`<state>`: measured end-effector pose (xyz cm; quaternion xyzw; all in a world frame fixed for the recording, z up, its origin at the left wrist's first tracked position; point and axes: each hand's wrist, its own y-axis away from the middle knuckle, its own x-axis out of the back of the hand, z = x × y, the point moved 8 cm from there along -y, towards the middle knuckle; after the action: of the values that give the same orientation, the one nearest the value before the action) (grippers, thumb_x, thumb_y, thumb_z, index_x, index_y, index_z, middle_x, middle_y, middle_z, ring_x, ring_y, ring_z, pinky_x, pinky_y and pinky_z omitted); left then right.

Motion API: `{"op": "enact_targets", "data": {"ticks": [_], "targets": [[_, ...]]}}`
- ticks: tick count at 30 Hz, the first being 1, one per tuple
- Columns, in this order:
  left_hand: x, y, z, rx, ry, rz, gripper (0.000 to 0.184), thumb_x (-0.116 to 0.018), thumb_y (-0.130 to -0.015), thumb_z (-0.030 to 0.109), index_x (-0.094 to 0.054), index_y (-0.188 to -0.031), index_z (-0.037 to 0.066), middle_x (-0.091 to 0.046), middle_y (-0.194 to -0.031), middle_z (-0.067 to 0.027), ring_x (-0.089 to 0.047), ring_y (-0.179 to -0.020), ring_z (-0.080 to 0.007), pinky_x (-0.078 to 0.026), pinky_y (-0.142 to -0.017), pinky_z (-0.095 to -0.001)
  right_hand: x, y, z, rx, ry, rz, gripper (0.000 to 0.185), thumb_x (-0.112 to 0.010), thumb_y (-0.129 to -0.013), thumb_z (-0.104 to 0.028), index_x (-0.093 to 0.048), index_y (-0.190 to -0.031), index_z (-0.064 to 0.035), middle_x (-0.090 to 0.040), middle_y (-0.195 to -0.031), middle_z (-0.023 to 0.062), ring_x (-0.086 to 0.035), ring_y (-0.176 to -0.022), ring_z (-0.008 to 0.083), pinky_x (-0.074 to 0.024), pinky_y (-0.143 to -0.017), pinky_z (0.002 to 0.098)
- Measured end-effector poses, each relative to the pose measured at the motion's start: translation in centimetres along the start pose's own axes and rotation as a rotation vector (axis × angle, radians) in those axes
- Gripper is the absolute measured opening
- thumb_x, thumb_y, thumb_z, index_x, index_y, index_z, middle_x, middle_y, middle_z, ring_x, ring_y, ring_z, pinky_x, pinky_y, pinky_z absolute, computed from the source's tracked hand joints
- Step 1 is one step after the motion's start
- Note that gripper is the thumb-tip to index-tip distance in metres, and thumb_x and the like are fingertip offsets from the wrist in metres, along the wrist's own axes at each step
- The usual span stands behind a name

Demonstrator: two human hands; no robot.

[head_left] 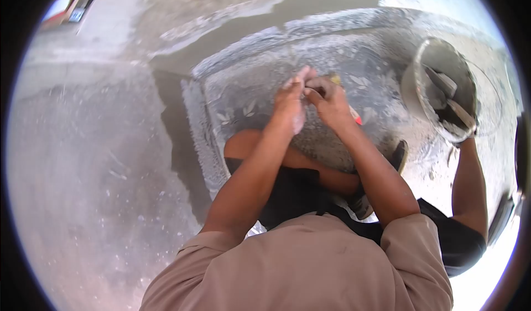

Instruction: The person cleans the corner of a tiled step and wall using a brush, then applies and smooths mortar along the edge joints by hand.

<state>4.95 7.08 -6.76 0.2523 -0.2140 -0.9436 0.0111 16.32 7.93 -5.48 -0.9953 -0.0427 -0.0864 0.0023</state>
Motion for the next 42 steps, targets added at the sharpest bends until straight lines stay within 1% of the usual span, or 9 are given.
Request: {"op": "enact_targets", "data": {"ticks": [4,8,14,16,25,27,32,35,42], "targets": [[2.3,1.9,-0.2,-0.007,-0.080,0.055,0.051,-0.045,-0.114,0.032,-0.048,-0.153,-0.001,-0.056,-0.151,-0.0127,-0.057,-0.128,-0.0239,-0.045,-0.110,-0.0410,-3.5,2.0,1.4,-0.301,-0.164,-0.100,0.010,-0.069,-0.095,-0.004,-0.073,-0.103,0.0005,-0.069,-0.074,0.0049,-0.062,-0.064,0.0113,-0.0511,-0.062,0.0295],[5.7,2.8,0.5,-0.006,-0.142,0.054,0.055,-0.051,-0.112,0.036,-0.048,-0.154,0.001,-0.058,-0.150,-0.0133,-0.058,-0.126,-0.0246,-0.043,-0.112,-0.0414,-5.4,3.0,1.3,-0.346,-0.165,-0.134,0.008,-0.068,-0.096,-0.005,-0.072,-0.101,0.0008,-0.068,-0.074,0.0049,-0.062,-0.066,0.0107,-0.0503,-0.063,0.0290],[19.8,2.6,10.3,-0.339,-1.127,0.290,0.047,-0.065,-0.104,0.031,-0.062,-0.143,0.004,-0.071,-0.131,-0.0171,-0.065,-0.123,-0.0220,-0.050,-0.105,-0.0363,-3.5,1.7,-1.4,-0.083,0.042,-0.029,0.012,-0.067,-0.099,-0.009,-0.070,-0.105,0.0011,-0.067,-0.075,0.0029,-0.059,-0.068,0.0096,-0.0474,-0.063,0.0285],[26.0,1.7,8.8,-0.362,-1.079,0.379,0.041,-0.069,-0.099,0.026,-0.068,-0.132,0.002,-0.069,-0.132,-0.0205,-0.065,-0.125,-0.0364,-0.050,-0.107,-0.0430,-3.8,1.2,-3.5,-0.165,0.031,-0.043,0.014,-0.067,-0.099,-0.010,-0.071,-0.106,0.0008,-0.066,-0.075,0.0024,-0.058,-0.067,0.0091,-0.0467,-0.063,0.0281],[28.0,3.6,4.5,-0.845,-1.518,0.312,0.044,-0.062,-0.098,0.025,-0.061,-0.137,0.005,-0.057,-0.146,-0.0183,-0.047,-0.141,-0.0403,-0.035,-0.118,-0.0524,-11.0,-2.4,-5.2,-0.202,-0.045,-0.111,0.018,-0.067,-0.097,-0.015,-0.073,-0.105,-0.0009,-0.070,-0.074,0.0046,-0.057,-0.065,0.0087,-0.0470,-0.063,0.0281],[27.8,3.8,4.0,-0.777,-1.571,0.353,0.046,-0.061,-0.098,0.026,-0.059,-0.139,0.005,-0.053,-0.149,-0.0183,-0.044,-0.143,-0.0405,-0.033,-0.119,-0.0534,-13.4,-3.6,-4.2,-0.195,-0.010,-0.125,0.018,-0.068,-0.095,-0.015,-0.073,-0.104,-0.0011,-0.071,-0.076,0.0070,-0.058,-0.065,0.0098,-0.0480,-0.064,0.0282],[27.2,3.0,3.6,-0.682,-1.703,0.381,0.049,-0.061,-0.098,0.028,-0.056,-0.141,0.006,-0.048,-0.153,-0.0183,-0.041,-0.146,-0.0391,-0.031,-0.119,-0.0542,-21.3,-6.2,-4.2,0.028,-0.033,-0.207,0.021,-0.062,-0.090,-0.011,-0.076,-0.104,-0.0036,-0.075,-0.087,0.0185,-0.073,-0.081,0.0333,-0.0568,-0.078,0.0397],[29.8,1.1,2.6,-0.350,-1.616,0.415,0.050,-0.062,-0.096,0.032,-0.057,-0.138,0.005,-0.050,-0.151,-0.0188,-0.043,-0.143,-0.0391,-0.033,-0.116,-0.0548,-26.6,-7.9,-2.0,-0.035,-0.160,-0.218,0.021,-0.066,-0.092,-0.012,-0.076,-0.107,-0.0022,-0.075,-0.088,0.0141,-0.066,-0.071,0.0189,-0.0539,-0.070,0.0352],[28.4,2.1,2.9,-0.373,-1.713,0.389,0.062,-0.063,-0.093,0.049,-0.061,-0.140,0.009,-0.060,-0.142,-0.0158,-0.047,-0.141,-0.0355,-0.027,-0.118,-0.0545,-35.1,-10.9,-1.0,-0.158,-0.295,-0.250,0.018,-0.066,-0.092,-0.011,-0.076,-0.103,0.0007,-0.073,-0.078,0.0108,-0.063,-0.066,0.0152,-0.0519,-0.066,0.0322]]}}
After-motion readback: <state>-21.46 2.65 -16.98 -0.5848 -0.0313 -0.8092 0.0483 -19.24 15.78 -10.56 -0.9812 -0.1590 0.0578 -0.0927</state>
